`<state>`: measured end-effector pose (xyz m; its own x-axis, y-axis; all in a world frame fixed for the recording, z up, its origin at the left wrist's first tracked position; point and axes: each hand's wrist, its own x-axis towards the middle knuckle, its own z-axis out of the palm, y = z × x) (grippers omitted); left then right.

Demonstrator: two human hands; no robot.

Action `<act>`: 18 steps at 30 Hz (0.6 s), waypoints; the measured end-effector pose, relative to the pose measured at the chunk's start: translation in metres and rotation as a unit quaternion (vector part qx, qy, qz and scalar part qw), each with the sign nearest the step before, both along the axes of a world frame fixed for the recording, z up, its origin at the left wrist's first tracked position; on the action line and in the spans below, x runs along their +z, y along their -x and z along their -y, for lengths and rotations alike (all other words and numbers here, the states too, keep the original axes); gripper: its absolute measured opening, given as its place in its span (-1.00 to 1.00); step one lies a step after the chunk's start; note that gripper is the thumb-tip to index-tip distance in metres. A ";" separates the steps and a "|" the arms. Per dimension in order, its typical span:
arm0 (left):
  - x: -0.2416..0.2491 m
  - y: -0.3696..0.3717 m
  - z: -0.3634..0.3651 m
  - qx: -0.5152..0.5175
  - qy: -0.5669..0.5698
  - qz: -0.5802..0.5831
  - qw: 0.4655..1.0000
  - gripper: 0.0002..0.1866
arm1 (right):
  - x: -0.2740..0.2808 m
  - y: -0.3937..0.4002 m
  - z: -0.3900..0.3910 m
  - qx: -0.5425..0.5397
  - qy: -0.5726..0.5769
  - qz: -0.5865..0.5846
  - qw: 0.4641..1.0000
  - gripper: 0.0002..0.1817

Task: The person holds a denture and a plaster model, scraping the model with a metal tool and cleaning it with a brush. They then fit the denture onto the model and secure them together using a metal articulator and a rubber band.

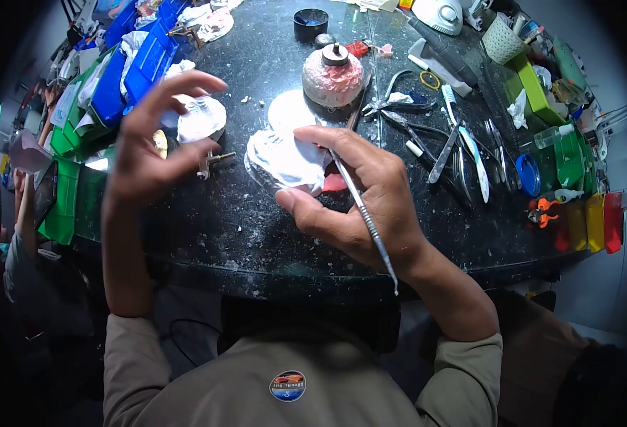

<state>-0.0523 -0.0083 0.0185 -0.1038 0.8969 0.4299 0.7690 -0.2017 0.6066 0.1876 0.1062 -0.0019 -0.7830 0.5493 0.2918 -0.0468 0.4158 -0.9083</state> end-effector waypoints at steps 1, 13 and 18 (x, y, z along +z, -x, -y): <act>0.005 0.014 0.003 0.021 0.007 0.007 1.000 -0.47 | -0.005 0.000 -0.003 0.001 0.004 -0.016 1.000 -0.44; -0.007 0.039 0.008 -0.008 0.163 -0.127 0.978 -0.48 | -0.006 -0.003 -0.010 0.018 0.018 -0.038 0.999 -0.44; -0.009 0.040 0.005 -0.004 0.137 -0.143 0.980 -0.55 | -0.006 -0.003 -0.011 0.023 0.019 -0.034 0.999 -0.43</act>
